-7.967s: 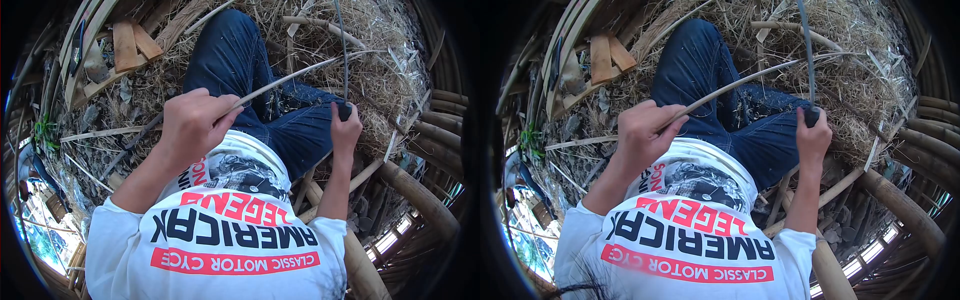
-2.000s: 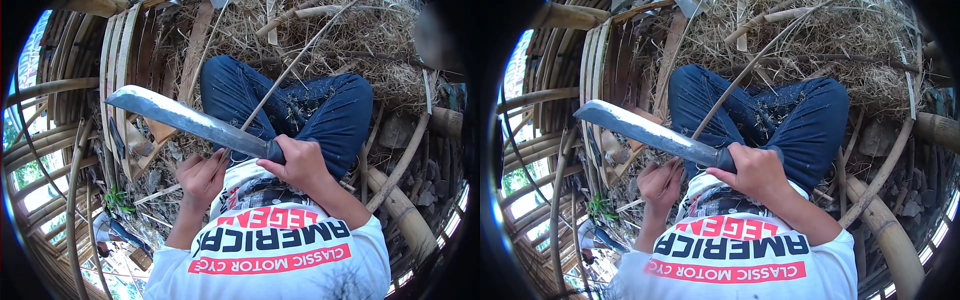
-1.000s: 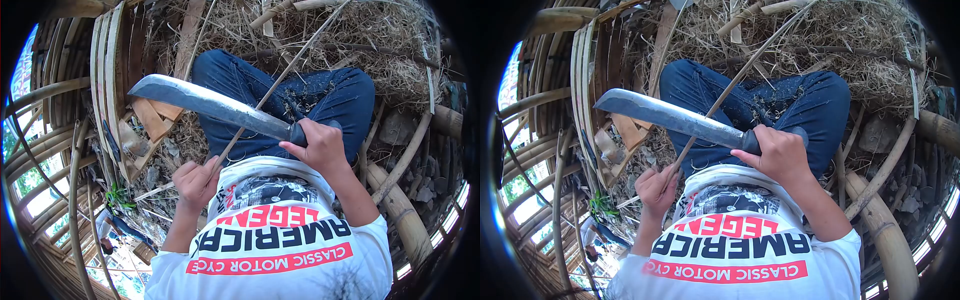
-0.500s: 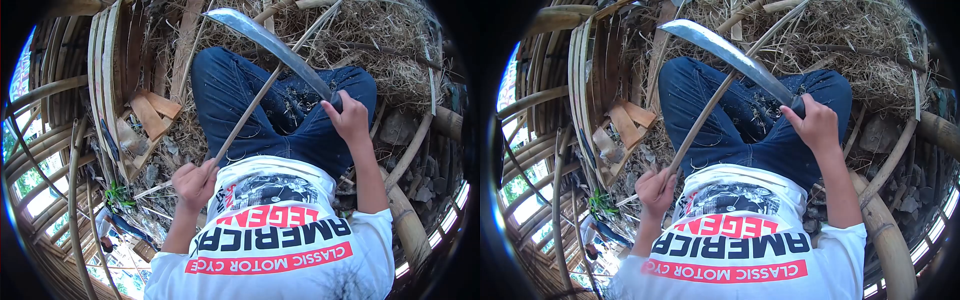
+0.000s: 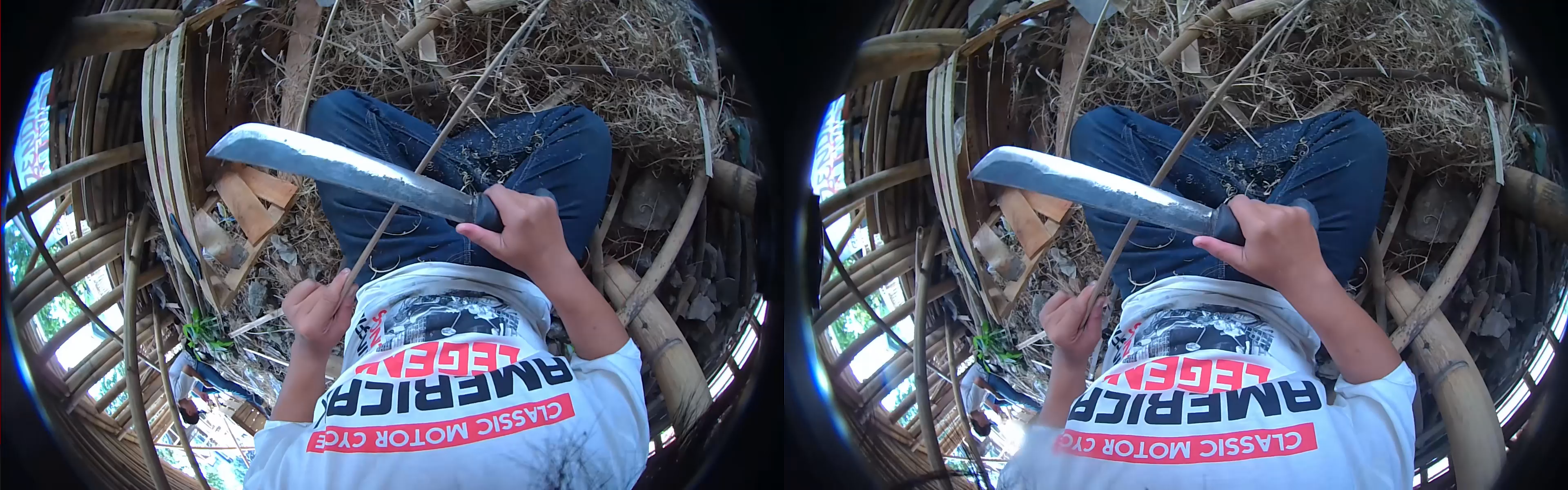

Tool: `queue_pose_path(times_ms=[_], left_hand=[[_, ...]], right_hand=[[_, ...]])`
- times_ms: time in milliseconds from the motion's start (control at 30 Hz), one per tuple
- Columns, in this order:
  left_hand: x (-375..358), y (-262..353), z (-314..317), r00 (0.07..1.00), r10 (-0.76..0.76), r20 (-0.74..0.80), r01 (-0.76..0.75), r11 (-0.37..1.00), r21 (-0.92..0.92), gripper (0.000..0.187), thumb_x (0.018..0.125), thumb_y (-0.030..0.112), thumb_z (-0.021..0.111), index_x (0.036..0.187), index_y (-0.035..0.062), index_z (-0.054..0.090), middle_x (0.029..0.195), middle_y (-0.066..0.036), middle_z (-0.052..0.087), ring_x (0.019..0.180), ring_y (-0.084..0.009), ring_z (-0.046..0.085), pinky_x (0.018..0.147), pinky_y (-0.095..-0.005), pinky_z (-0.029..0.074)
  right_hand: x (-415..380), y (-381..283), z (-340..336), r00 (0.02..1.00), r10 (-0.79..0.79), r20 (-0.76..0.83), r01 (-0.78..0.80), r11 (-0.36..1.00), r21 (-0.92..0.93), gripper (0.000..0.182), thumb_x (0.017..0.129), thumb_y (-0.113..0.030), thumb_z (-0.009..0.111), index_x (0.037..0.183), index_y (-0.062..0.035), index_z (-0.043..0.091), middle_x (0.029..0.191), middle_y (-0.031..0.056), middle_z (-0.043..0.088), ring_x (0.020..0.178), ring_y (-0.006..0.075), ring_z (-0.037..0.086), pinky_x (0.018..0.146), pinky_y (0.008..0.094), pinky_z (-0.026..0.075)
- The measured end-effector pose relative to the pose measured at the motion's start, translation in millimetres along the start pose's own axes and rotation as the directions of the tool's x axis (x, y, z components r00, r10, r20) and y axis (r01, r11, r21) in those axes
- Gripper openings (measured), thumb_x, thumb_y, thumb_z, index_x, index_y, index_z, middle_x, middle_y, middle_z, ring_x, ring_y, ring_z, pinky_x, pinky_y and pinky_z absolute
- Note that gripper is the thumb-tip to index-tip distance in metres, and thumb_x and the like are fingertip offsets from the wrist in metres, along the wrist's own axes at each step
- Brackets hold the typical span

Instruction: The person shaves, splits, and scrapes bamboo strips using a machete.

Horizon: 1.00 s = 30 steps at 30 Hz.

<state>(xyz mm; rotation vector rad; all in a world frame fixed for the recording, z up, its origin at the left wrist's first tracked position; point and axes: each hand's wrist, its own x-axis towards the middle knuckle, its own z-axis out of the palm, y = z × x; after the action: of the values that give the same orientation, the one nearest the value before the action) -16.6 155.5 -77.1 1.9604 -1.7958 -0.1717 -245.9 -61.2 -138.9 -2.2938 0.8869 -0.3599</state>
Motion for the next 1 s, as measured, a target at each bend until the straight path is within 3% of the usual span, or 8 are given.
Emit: queue_pose_path(times_ms=[100, 300, 500, 700, 767, 833, 967, 1000], left_hand=[[-3, -1, 2, 1.000, -0.002, -0.007, 0.002, 1.000, -0.001, 0.029, 0.072, 0.001, 0.079, 0.100, -0.0027, 0.073, 0.060, -0.004, 0.059, 0.045, -0.0174, 0.046, 0.044, -0.0302, 0.033], [-15, -4, -1, 0.997, -0.055, 0.050, 0.056, 0.998, -0.002, 0.028, 0.072, 0.000, 0.079, 0.099, -0.0031, 0.073, 0.070, -0.007, 0.068, 0.045, -0.0169, 0.047, 0.045, -0.0289, 0.035], [-10, -5, 3, 0.996, -0.087, 0.022, 0.087, 0.996, -0.002, 0.026, 0.072, 0.000, 0.079, 0.097, -0.0029, 0.074, 0.068, -0.007, 0.067, 0.045, -0.0177, 0.047, 0.045, -0.0290, 0.036], [-16, -8, -1, 0.995, -0.094, 0.043, 0.094, 0.996, 0.009, 0.025, 0.072, -0.001, 0.078, 0.097, -0.0026, 0.073, 0.062, -0.007, 0.061, 0.047, -0.0203, 0.047, 0.047, -0.0308, 0.036], [-20, -11, 2, 0.991, -0.109, 0.072, 0.110, 0.994, 0.002, 0.025, 0.071, -0.003, 0.078, 0.095, -0.0034, 0.072, 0.066, -0.009, 0.063, 0.049, -0.0223, 0.049, 0.048, -0.0319, 0.038], [-25, -15, 6, 0.995, -0.095, 0.044, 0.094, 0.995, 0.016, 0.024, 0.074, 0.001, 0.078, 0.098, -0.0022, 0.073, 0.058, -0.004, 0.058, 0.046, -0.0189, 0.044, 0.046, -0.0295, 0.034], [-31, -13, 9, 0.987, -0.150, 0.057, 0.151, 0.988, -0.017, 0.024, 0.075, 0.001, 0.078, 0.098, -0.0029, 0.073, 0.069, -0.008, 0.068, 0.048, -0.0196, 0.048, 0.046, -0.0295, 0.035], [-33, -13, 8, 0.985, -0.155, 0.079, 0.156, 0.988, -0.012, 0.024, 0.075, 0.000, 0.078, 0.098, -0.0032, 0.072, 0.076, -0.011, 0.071, 0.048, -0.0198, 0.049, 0.047, -0.0298, 0.036]], right_hand=[[6, 10, -3, 0.999, -0.032, -0.003, 0.032, 0.999, -0.010, 0.053, 0.078, -0.059, 0.073, 0.078, -0.0081, 0.059, 0.063, 0.0098, 0.064, 0.056, 0.0273, 0.066, 0.050, 0.0365, 0.051], [25, 73, -11, 0.962, 0.244, -0.122, -0.259, 0.957, -0.129, 0.058, 0.085, -0.064, 0.063, 0.074, -0.0071, 0.057, 0.059, 0.0149, 0.062, 0.060, 0.0368, 0.066, 0.054, 0.0466, 0.051], [36, 85, -19, 0.964, 0.236, -0.126, -0.257, 0.946, -0.199, 0.061, 0.086, -0.065, 0.061, 0.074, -0.0051, 0.056, 0.058, 0.0158, 0.061, 0.061, 0.0371, 0.066, 0.054, 0.0467, 0.051], [21, 62, -9, 0.990, 0.110, -0.085, -0.117, 0.990, -0.077, 0.059, 0.083, -0.065, 0.065, 0.074, -0.0071, 0.055, 0.059, 0.0140, 0.062, 0.057, 0.0348, 0.065, 0.051, 0.0426, 0.051], [24, 66, -11, 0.990, 0.123, -0.068, -0.130, 0.985, -0.116, 0.059, 0.082, -0.065, 0.066, 0.074, -0.0077, 0.056, 0.060, 0.0135, 0.063, 0.057, 0.0334, 0.066, 0.051, 0.0410, 0.052], [32, 82, -14, 0.989, 0.105, -0.104, -0.122, 0.976, -0.182, 0.060, 0.082, -0.066, 0.066, 0.074, -0.0077, 0.056, 0.060, 0.0138, 0.063, 0.058, 0.0339, 0.066, 0.052, 0.0419, 0.052], [54, 120, -31, 0.945, 0.289, -0.152, -0.321, 0.909, -0.266, 0.061, 0.085, -0.066, 0.061, 0.074, -0.0059, 0.059, 0.061, 0.0153, 0.063, 0.060, 0.0349, 0.067, 0.056, 0.0453, 0.053], [57, 129, -33, 0.944, 0.260, -0.203, -0.309, 0.913, -0.268, 0.061, 0.087, -0.065, 0.060, 0.075, -0.0052, 0.061, 0.061, 0.0158, 0.064, 0.060, 0.0352, 0.067, 0.056, 0.0454, 0.053]])
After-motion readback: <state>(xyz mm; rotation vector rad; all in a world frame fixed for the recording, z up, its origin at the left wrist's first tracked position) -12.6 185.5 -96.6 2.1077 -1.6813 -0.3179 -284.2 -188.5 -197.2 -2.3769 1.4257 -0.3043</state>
